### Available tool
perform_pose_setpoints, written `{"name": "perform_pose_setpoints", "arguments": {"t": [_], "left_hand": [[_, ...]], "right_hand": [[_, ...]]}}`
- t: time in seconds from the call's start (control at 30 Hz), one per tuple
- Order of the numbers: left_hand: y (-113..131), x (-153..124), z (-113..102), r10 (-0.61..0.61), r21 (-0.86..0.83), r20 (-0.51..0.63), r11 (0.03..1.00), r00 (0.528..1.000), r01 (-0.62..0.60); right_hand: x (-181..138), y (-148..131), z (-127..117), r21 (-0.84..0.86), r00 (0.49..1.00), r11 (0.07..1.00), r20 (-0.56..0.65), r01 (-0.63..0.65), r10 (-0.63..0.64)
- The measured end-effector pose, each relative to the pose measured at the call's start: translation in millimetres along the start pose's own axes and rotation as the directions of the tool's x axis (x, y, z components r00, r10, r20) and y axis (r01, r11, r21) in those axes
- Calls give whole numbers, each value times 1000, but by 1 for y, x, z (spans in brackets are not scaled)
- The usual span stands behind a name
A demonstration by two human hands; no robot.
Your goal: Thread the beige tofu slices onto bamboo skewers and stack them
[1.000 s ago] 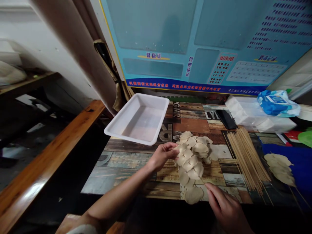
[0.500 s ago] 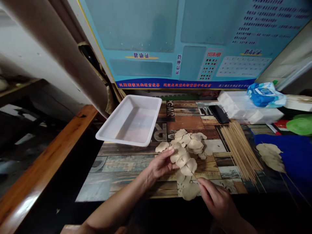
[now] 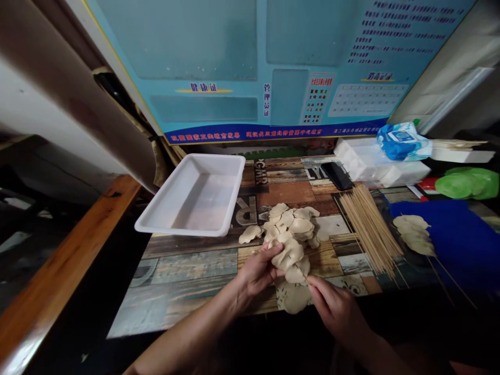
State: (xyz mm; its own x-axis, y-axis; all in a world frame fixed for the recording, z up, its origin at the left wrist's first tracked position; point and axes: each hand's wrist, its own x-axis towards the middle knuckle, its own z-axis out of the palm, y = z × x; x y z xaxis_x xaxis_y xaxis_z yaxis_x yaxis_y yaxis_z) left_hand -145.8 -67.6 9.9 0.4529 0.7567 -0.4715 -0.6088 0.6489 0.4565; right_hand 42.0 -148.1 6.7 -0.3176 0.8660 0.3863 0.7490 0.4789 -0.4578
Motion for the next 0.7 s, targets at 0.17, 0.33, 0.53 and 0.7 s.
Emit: {"name": "perform_pose_setpoints", "arguments": {"t": [0.17,0.33,0.53,0.7], "left_hand": [[1,2,3,20,22,1,1000,1000,-20],[0,0,8,23,15,-80,1000,997,-21],[13,-10,10,21,178,-79,984,997,-7],[29,-10,6,81,278,-113,959,990,-47]], "right_hand": [[0,3,-3,-16,999,999,-14,-48,48],[-3,5,-12,-68,995,994,-40,-90,87],[-2,54,-59,-346,962,898,-121,-271,244],[-16,139,-121,-536,848,660,-271,-526,456]]}}
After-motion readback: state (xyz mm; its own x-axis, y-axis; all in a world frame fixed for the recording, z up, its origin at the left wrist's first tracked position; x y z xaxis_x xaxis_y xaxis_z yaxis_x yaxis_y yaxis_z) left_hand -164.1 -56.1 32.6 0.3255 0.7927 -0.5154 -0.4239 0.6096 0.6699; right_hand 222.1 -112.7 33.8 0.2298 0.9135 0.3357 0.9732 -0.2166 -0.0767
